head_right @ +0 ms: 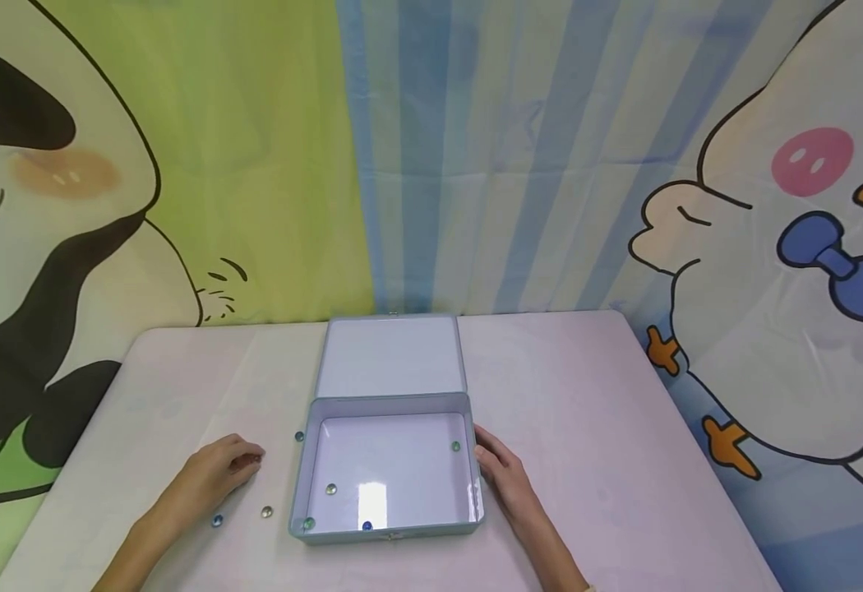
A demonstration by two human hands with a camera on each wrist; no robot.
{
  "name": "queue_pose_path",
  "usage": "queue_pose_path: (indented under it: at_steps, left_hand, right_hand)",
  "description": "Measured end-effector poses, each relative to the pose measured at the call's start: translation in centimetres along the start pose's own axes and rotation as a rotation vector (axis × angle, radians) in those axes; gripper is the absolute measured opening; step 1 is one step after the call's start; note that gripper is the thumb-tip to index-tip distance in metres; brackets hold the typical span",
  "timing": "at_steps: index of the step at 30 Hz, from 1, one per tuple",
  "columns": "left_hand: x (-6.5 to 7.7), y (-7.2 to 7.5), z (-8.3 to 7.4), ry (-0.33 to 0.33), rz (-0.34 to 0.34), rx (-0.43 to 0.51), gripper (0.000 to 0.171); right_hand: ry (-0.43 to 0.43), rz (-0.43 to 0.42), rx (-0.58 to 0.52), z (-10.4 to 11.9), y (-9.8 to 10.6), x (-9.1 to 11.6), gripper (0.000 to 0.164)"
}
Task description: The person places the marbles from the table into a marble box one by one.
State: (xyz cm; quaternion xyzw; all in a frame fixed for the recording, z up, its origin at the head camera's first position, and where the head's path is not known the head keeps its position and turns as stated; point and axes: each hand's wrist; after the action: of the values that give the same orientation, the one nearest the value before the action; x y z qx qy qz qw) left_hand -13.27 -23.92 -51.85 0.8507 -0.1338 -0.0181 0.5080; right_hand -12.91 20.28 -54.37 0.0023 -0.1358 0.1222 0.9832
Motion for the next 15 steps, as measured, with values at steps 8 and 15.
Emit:
queue_pose_path:
  at_steps: [8,15]
  left_hand:
    - [-0.7,0.5,-1.0,-0.266,-0.192,0.155,0.023]
    - [-0.7,1.2,-4.7,-0.487,-0.208,0.394,0.03]
  right_hand:
    - [-0.006,-0.012,0.008,0.1,0.0,0.0,0.057]
    - [0.013,-0.002,-0.017,0.1,-0.1,0.0,0.057]
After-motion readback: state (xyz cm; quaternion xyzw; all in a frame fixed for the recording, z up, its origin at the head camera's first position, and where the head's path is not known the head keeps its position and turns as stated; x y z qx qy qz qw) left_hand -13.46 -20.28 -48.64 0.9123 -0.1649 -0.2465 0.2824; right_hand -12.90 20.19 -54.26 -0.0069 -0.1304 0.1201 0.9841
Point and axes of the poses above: each hand's wrist, its own x-axis away from the middle knuckle, its own y-axis out of the back of the hand, z = x × y, and after that the axes turned 9 degrees about z, right-handed
